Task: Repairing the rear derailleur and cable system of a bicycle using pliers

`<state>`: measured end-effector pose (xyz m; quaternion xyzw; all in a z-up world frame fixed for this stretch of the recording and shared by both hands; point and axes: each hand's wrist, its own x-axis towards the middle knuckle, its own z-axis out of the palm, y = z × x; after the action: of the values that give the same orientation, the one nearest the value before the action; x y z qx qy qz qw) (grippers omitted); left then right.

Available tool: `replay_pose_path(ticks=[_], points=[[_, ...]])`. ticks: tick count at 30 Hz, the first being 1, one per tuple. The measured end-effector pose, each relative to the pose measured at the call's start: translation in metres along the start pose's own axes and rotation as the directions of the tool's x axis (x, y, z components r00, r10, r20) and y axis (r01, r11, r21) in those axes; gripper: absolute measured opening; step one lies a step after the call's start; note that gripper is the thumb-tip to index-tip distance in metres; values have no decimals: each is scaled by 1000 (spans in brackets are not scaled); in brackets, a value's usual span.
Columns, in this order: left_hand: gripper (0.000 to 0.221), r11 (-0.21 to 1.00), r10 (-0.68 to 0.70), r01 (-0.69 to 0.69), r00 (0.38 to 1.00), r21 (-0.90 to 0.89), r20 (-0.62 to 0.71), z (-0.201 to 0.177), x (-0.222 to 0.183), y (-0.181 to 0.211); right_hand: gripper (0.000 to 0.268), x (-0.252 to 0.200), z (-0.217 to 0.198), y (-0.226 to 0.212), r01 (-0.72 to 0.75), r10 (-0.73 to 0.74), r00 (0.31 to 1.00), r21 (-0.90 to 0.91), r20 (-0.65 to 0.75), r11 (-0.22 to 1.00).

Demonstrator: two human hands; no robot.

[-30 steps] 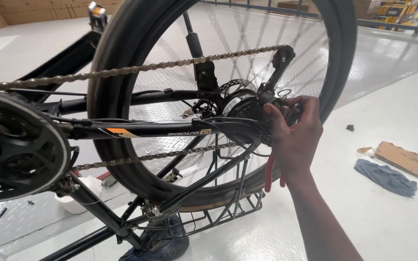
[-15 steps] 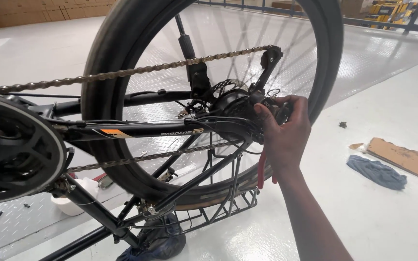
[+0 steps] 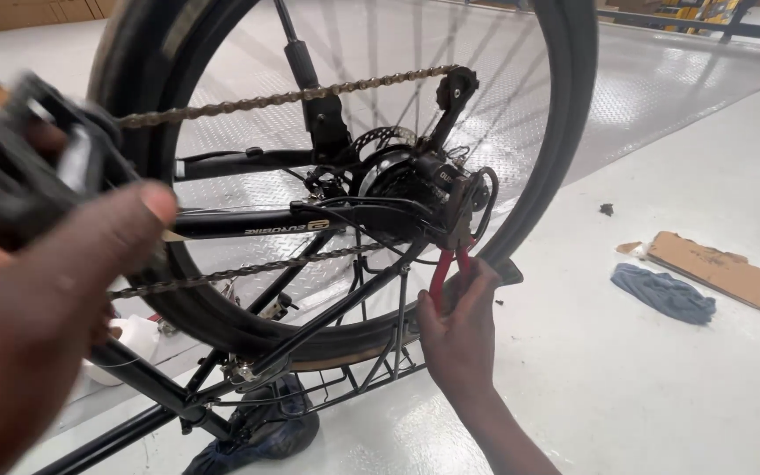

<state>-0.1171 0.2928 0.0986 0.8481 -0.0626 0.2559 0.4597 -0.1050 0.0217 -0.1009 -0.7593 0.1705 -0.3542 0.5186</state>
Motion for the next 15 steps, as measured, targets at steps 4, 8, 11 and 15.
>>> replay_pose_path(ticks=[4, 8, 11, 15], points=[[61, 890, -261, 220, 964, 400, 51, 31, -39, 16, 55, 16, -1, 4, -105, 105, 994, 65, -9, 992], [81, 649, 68, -101, 995, 754, 74, 47, -56, -32, 57, 19, -4, 6, -117, 118, 993, 90, -9, 989], [85, 461, 711, -560, 697, 688, 92, 79, -53, -4, 57, 16, -5, 8, -139, 138, 990, 112, 14, 984], [43, 747, 559, -624, 776, 230, 293, 174, -7, 14, 56, 13, -5, 1, -94, 96, 995, 108, -13, 990]])
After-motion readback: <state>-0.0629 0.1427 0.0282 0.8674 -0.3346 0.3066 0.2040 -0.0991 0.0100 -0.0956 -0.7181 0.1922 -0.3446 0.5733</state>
